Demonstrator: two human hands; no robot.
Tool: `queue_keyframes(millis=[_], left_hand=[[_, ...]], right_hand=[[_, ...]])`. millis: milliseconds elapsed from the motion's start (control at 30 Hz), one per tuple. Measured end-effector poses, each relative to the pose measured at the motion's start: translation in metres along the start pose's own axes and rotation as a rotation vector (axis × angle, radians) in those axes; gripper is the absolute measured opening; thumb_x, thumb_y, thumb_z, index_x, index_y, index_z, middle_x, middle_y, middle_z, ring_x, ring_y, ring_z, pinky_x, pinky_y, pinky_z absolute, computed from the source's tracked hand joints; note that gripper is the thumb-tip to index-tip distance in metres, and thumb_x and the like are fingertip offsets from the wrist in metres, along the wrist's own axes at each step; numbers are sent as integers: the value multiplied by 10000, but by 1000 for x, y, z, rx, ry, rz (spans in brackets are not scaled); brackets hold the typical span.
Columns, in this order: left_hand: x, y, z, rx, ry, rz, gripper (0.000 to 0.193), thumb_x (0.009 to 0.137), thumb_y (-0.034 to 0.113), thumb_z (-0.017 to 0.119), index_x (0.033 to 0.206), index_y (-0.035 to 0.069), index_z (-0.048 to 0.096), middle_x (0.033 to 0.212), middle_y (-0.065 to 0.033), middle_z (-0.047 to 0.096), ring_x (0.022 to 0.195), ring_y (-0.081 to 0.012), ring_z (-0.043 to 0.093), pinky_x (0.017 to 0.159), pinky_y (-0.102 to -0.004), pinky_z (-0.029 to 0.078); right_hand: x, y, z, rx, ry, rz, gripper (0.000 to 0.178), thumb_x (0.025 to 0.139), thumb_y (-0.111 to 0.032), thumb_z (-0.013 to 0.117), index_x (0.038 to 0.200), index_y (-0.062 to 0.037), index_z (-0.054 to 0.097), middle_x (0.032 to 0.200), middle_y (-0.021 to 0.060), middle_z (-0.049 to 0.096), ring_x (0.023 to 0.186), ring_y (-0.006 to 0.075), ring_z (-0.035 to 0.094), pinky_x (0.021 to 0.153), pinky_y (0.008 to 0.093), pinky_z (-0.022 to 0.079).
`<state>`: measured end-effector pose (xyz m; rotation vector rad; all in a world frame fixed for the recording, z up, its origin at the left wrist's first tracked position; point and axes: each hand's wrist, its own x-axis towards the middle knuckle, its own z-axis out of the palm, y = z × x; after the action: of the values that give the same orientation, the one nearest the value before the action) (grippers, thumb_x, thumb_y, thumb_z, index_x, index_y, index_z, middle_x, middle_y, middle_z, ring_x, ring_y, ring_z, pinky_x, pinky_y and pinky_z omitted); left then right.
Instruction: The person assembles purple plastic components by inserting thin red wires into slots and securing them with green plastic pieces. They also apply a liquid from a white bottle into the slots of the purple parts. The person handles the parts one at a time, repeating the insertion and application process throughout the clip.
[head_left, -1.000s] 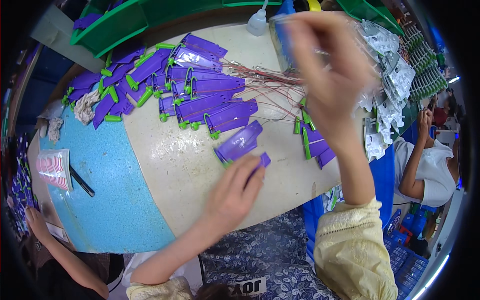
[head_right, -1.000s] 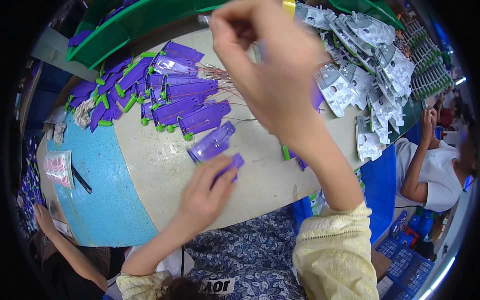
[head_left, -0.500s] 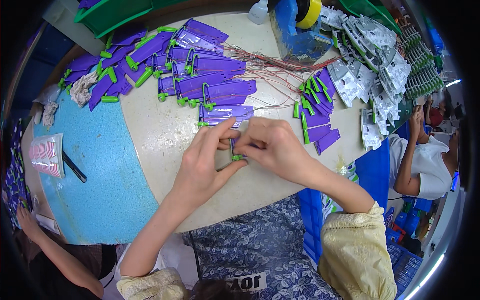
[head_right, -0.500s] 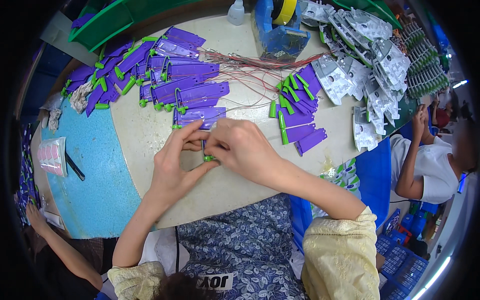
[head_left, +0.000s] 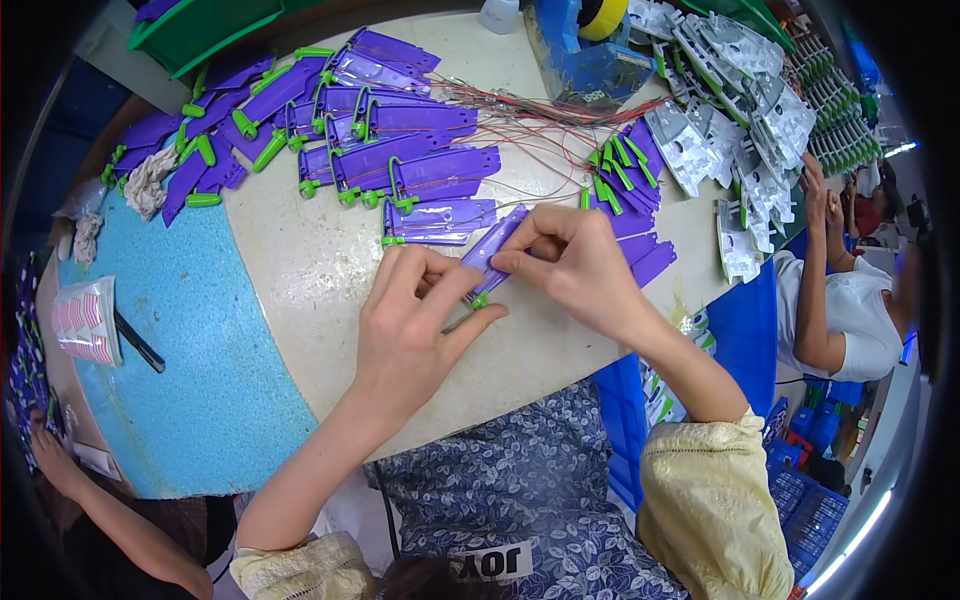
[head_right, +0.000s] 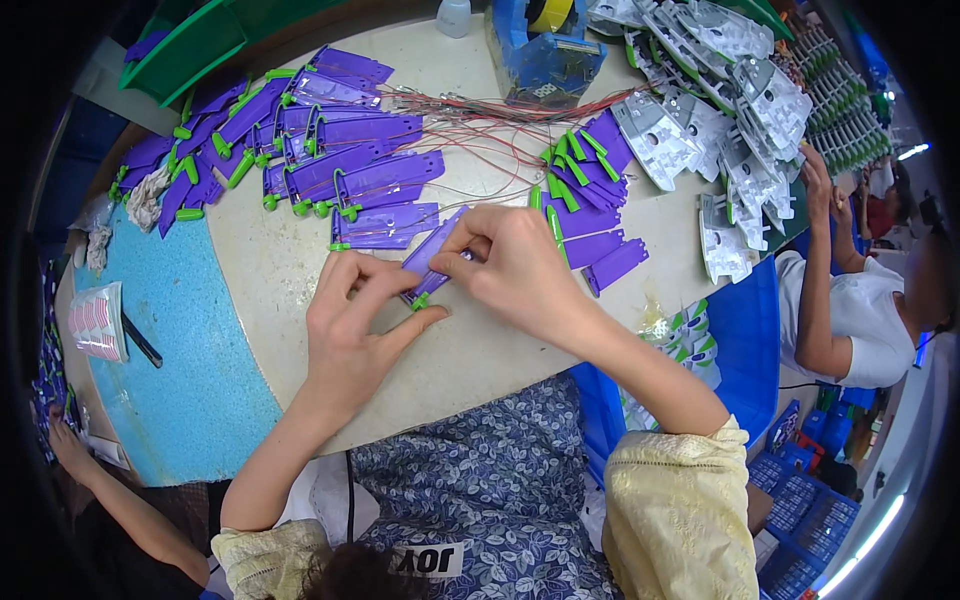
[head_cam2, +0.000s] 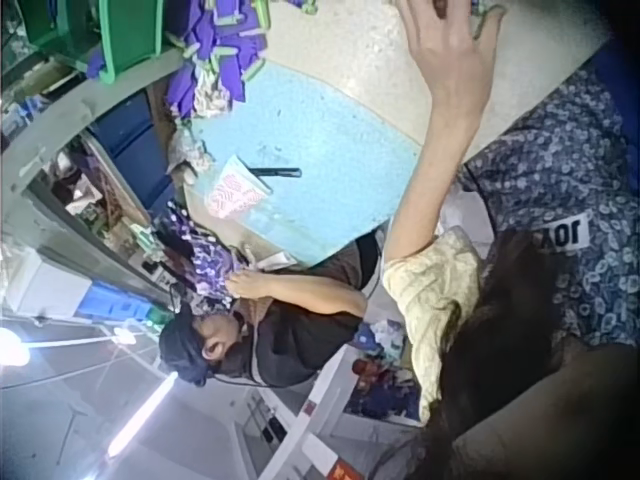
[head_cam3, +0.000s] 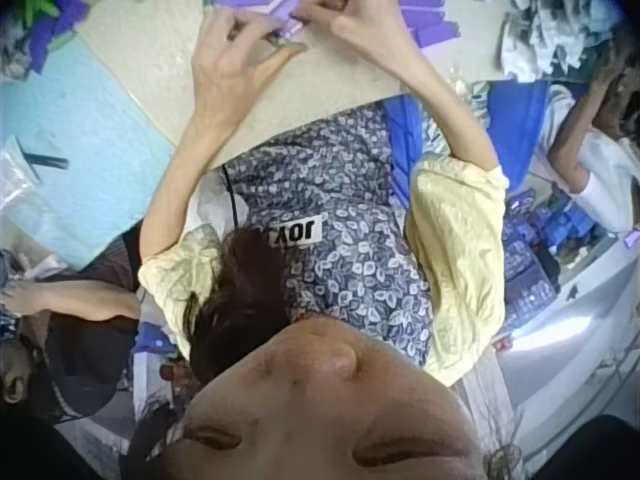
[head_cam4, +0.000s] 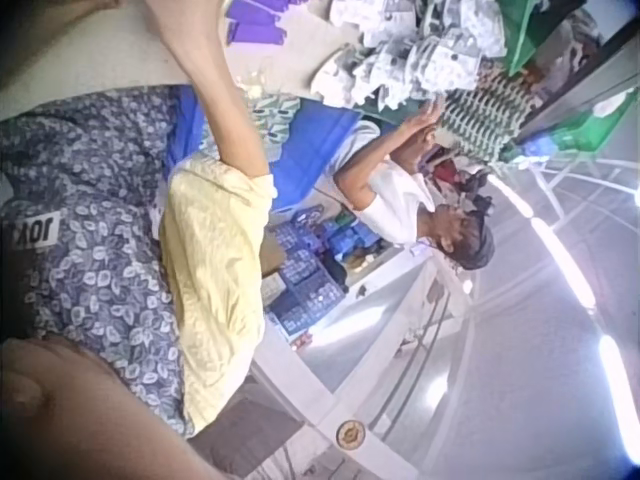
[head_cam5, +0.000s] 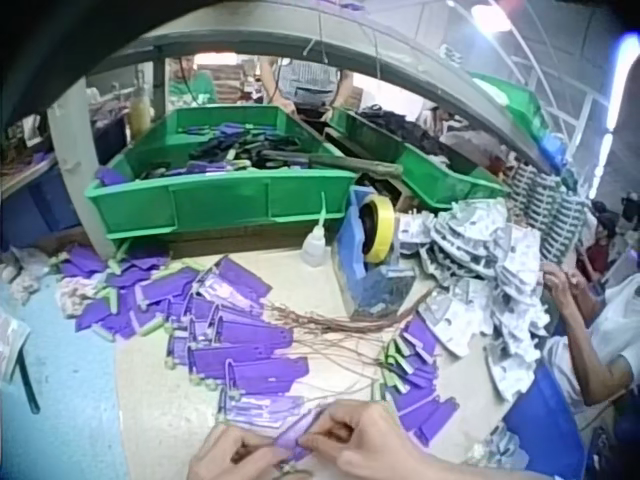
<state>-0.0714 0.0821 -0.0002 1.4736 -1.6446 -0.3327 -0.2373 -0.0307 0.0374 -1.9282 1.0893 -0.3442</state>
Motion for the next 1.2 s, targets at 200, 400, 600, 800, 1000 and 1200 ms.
queue_keyframes(millis=[200,400,600,800,1000,1200], left_hand=[[14,-15,-9,45,-157,238,313,638,191,890,750,37,641,985,-64,682,850,-255,590,676,-349,528],[25,-9,-9,83,-206,270,367,674,184,865,952,38,674,1065,-43,705,862,-243,601,700,-328,544],[21,-5,0,30,-204,171,684,657,185,911,1258,24,626,1079,-68,754,888,-257,599,804,-355,538],[25,-7,-2,32,-182,190,752,664,158,899,1328,-1,583,1065,-56,753,845,-212,601,722,-320,548],[24,-10,-6,-13,-188,124,810,657,161,905,1365,-1,545,1076,-62,752,875,-229,607,777,-343,553],[24,-9,-6,-63,-197,85,809,656,147,901,1369,19,541,1105,-71,735,930,-256,631,797,-362,548]], right_hand=[[6,-7,-8,-69,75,63,131,771,-67,777,781,42,706,654,161,667,590,214,664,551,342,488],[30,-5,-44,-195,511,-617,84,872,-35,750,914,30,717,679,19,629,627,52,526,572,270,448],[96,9,-135,233,399,63,305,870,-311,789,844,-11,738,620,-73,421,557,47,367,509,238,281],[75,8,-113,273,422,187,284,842,-201,749,654,-33,617,570,-69,432,491,43,371,467,249,258],[29,-12,-92,218,-14,182,180,870,-172,744,773,-21,736,613,-13,578,518,47,447,473,239,312],[-22,0,-16,392,-284,36,194,957,-155,685,1062,-31,789,705,34,689,628,58,562,572,287,456]])
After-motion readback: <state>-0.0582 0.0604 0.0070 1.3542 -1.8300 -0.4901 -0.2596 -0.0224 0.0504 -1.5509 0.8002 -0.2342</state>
